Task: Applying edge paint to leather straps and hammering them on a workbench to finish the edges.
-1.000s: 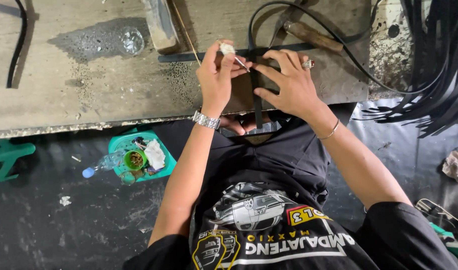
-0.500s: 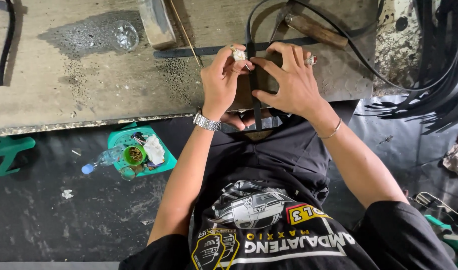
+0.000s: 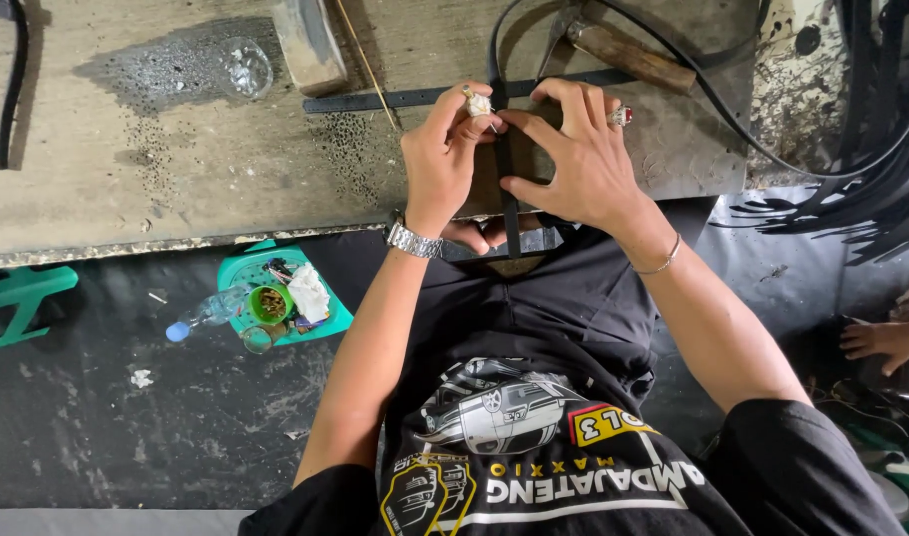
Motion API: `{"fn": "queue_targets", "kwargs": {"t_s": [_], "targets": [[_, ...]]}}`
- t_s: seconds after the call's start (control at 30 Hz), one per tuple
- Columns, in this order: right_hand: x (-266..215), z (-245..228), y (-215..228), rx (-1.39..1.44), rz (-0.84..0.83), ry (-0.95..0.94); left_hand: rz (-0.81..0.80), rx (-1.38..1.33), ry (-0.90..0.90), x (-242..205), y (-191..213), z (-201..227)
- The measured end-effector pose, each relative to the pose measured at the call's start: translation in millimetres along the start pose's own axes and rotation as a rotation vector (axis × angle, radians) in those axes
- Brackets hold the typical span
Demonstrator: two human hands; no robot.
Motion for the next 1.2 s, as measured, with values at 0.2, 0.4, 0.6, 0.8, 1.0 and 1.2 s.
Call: {"fn": "queue_targets", "kwargs": {"t_s": [0.2,0.4,0.6,0.8,1.0,1.2], "targets": [[0,0,0,0.0,-0.005,-0.005,-0.007,0.052,-0.017,-2,-2,-5],[-2,3,-2,-0.019,0.003,0.011,-0.053,0.179,-0.1,-8,-11,-7],[0,16,16,0.055,0.112,0.07,-0.095,0.158,-0.106,-11,-17,-10],[-1,67,44,-0.552,0.257,-0.111,-0.107,0.148,-0.135,-15,-21,-16],[7,80,47,-0.63,0.209,-0.069,-0.123,0.126,-0.131,-14,-21,-8],[9,75,62,0.115,-0.115,-0.33,-0.113,0.148,-0.161,-18,-24,-16]]}}
Point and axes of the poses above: each hand's wrist, its own x-axis towards the middle knuckle, its own y-axis out of the back of the hand, z = x × y, the point moved 8 cm from there along x, towards the middle knuckle, and after that the axes turned 1 degree about y, right-handed, at the moved point
